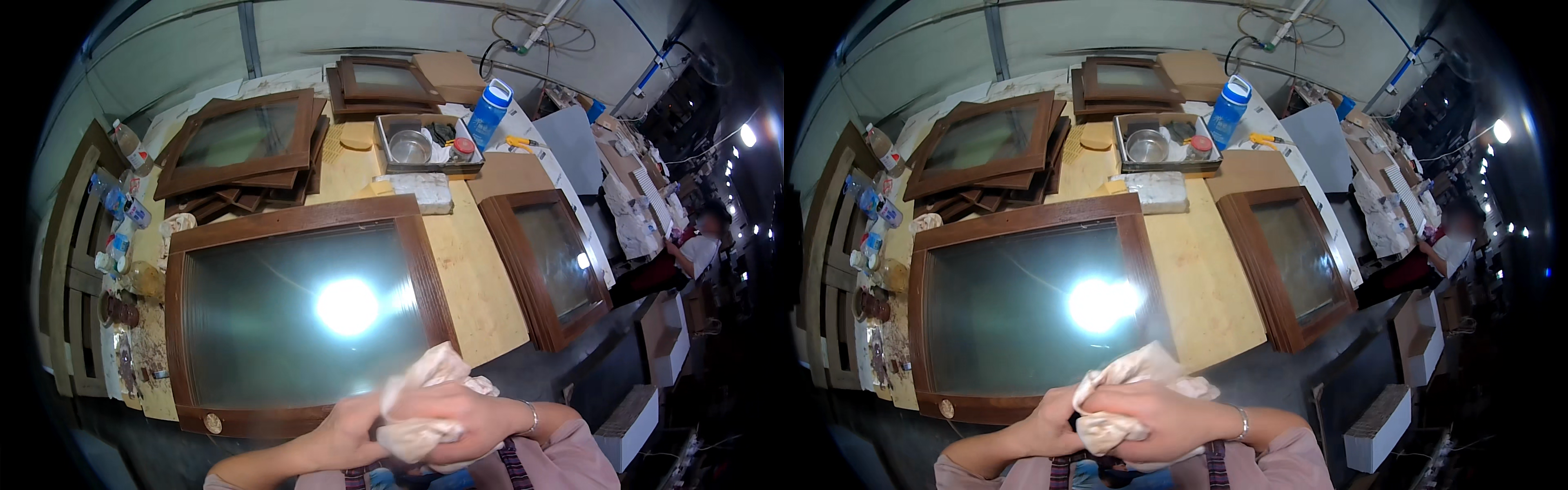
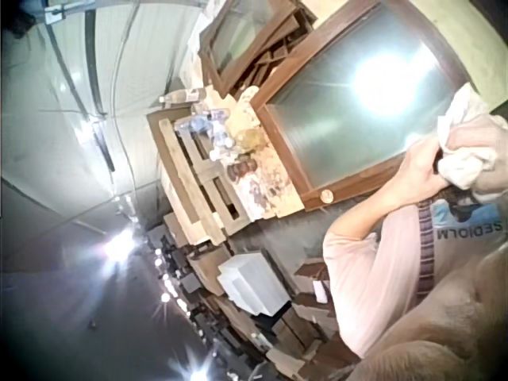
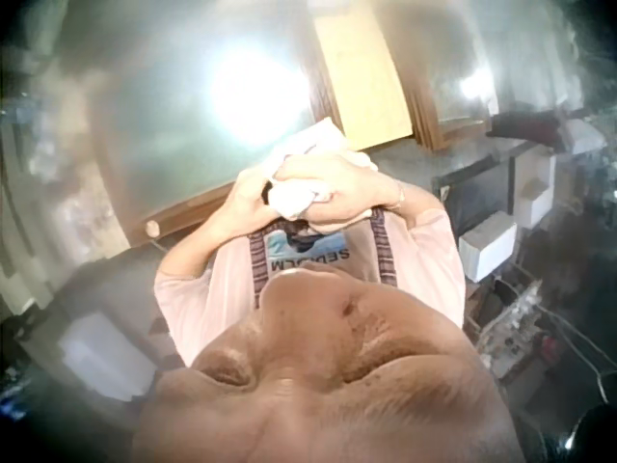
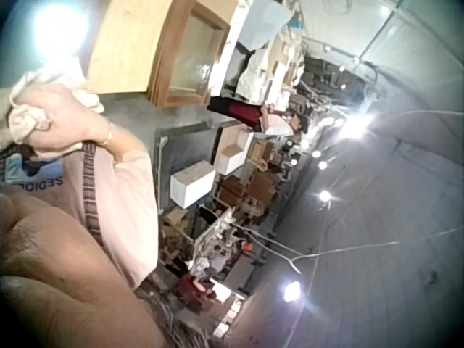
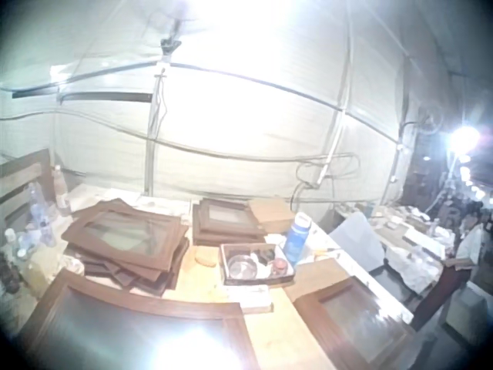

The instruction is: The person wipes the glass surface of several wooden frames with a cloth, peels a sticker off a paper, applies liquid from a bottle, and uses a block to clean the frame edges.

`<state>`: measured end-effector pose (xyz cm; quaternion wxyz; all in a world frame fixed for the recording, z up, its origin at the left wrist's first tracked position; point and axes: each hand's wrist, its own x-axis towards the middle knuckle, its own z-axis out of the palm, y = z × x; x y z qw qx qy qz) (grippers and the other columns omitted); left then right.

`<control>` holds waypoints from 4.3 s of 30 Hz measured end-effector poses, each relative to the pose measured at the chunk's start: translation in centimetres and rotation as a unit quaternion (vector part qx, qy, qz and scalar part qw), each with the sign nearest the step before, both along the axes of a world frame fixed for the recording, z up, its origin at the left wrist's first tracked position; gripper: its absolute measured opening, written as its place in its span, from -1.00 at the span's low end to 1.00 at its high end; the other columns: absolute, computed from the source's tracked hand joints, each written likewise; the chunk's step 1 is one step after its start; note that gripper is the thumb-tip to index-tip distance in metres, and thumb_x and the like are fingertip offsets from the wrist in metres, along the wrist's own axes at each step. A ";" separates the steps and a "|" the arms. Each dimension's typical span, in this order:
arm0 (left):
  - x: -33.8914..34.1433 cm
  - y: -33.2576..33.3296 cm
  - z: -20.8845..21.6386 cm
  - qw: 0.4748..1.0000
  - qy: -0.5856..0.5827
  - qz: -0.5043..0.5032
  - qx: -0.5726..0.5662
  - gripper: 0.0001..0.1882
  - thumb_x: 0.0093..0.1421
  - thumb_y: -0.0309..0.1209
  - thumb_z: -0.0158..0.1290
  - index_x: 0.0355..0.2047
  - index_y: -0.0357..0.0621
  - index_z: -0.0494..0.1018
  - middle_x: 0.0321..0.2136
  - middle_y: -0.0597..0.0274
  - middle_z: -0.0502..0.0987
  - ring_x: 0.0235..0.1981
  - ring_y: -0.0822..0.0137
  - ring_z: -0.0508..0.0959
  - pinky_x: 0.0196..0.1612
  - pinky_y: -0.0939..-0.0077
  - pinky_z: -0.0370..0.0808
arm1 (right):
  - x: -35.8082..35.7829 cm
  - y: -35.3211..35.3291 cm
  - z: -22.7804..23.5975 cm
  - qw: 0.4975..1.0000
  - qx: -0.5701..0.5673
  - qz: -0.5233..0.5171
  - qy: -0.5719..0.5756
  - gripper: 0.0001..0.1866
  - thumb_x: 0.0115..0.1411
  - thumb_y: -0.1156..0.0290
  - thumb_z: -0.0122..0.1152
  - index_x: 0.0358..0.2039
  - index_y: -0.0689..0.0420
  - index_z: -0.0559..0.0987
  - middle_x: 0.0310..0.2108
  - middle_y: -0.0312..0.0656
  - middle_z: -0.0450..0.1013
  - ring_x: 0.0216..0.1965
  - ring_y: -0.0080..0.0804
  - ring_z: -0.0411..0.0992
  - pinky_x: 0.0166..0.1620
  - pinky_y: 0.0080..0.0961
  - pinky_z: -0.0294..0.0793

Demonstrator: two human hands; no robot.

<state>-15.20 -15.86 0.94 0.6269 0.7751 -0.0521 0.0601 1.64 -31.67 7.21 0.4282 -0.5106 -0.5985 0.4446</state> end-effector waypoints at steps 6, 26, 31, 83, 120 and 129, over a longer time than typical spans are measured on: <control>0.2 0.6 -0.7 0.977 -0.014 0.197 0.075 -0.78 0.00 -0.47 0.30 -0.30 -0.24 0.61 -0.55 0.05 0.55 -0.56 0.08 0.58 -0.47 0.33 0.48 | 5.7 2.0 0.0 0.997 0.063 0.015 -0.036 -0.50 0.16 0.35 0.33 0.09 0.22 0.49 0.00 -0.07 0.50 -0.01 -0.11 0.50 0.04 -0.28 0.49; 18.7 14.0 6.2 0.944 0.152 0.274 0.102 -0.72 0.28 -0.28 0.16 -0.39 -0.31 0.57 -0.54 0.27 0.54 -0.51 0.50 0.49 -0.40 0.57 0.42 | 27.1 18.0 -25.1 0.870 -0.249 -0.388 0.172 -0.52 0.21 0.05 0.34 -0.23 0.30 0.59 -0.45 -0.11 0.54 -0.41 -0.35 0.55 -0.37 -0.46 0.56; 31.8 22.4 -1.9 0.934 0.261 0.227 0.094 -0.79 0.36 -0.36 0.06 -0.32 -0.26 0.53 -0.48 0.36 0.50 -0.49 0.57 0.42 -0.43 0.66 0.37 | 25.3 20.1 -29.2 0.791 -0.258 -0.414 0.369 -0.43 0.24 -0.01 0.31 -0.07 0.31 0.54 -0.29 0.02 0.56 -0.38 -0.26 0.55 -0.36 -0.41 0.57; 42.6 26.0 -14.3 0.910 0.327 0.234 0.098 -0.49 0.40 -0.52 -0.13 0.35 -0.24 0.16 -0.09 0.20 0.58 -0.05 0.37 0.50 0.04 0.40 0.39 | 23.3 18.4 -29.4 0.837 -0.100 -0.318 0.434 -0.85 0.25 0.46 0.25 -0.25 0.27 0.67 -0.37 -0.27 0.59 -0.33 -0.58 0.49 -0.15 -0.61 0.46; 43.4 25.8 -11.5 0.873 0.206 0.373 0.238 -0.82 0.20 -0.46 0.16 -0.36 -0.40 0.63 -0.56 0.18 0.60 -0.56 0.45 0.56 -0.43 0.49 0.51 | 23.8 18.8 -29.4 0.799 -0.072 -0.342 0.489 -0.79 0.24 0.45 0.23 -0.15 0.27 0.61 -0.29 -0.20 0.60 -0.30 -0.53 0.56 -0.16 -0.56 0.59; 42.1 25.5 -8.3 0.951 0.217 0.217 0.025 -0.84 0.31 -0.32 0.16 -0.35 -0.13 0.59 -0.51 0.43 0.53 -0.51 0.57 0.48 -0.37 0.64 0.45 | 25.1 18.3 -27.0 0.745 -0.017 -0.401 0.533 -0.72 0.24 0.49 0.15 -0.06 0.30 0.57 -0.15 -0.13 0.57 -0.19 -0.42 0.54 -0.08 -0.45 0.57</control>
